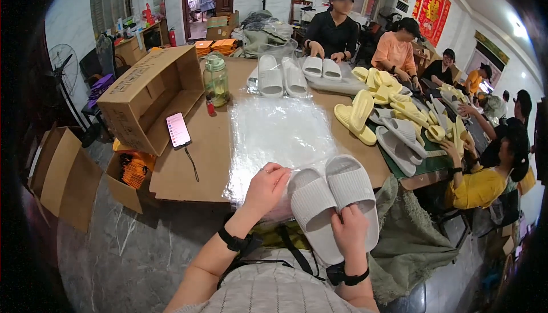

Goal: Packing manufactured sandals into plastic bags.

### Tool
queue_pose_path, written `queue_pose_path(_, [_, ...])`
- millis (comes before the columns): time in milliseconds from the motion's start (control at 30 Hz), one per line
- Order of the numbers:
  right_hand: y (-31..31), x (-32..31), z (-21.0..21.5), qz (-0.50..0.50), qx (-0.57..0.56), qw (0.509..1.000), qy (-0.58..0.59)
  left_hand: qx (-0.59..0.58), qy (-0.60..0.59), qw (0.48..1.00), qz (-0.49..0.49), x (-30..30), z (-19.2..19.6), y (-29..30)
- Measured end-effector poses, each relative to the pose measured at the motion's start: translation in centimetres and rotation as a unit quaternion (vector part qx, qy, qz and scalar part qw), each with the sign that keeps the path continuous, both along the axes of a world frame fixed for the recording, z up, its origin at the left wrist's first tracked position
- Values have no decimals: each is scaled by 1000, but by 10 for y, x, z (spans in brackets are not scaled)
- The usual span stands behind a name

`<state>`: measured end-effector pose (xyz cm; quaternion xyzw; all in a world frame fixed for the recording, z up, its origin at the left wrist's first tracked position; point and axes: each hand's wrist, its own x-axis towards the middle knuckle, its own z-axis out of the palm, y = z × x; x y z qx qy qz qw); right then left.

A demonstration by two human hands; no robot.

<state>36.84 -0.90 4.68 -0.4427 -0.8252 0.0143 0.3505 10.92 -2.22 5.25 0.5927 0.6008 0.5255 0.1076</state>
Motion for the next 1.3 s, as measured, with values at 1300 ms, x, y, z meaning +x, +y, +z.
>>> queue_pose_path(1300, [20, -70, -2, 212, -225, 950, 36, -70, -82, 991, 84, -48, 10, -65])
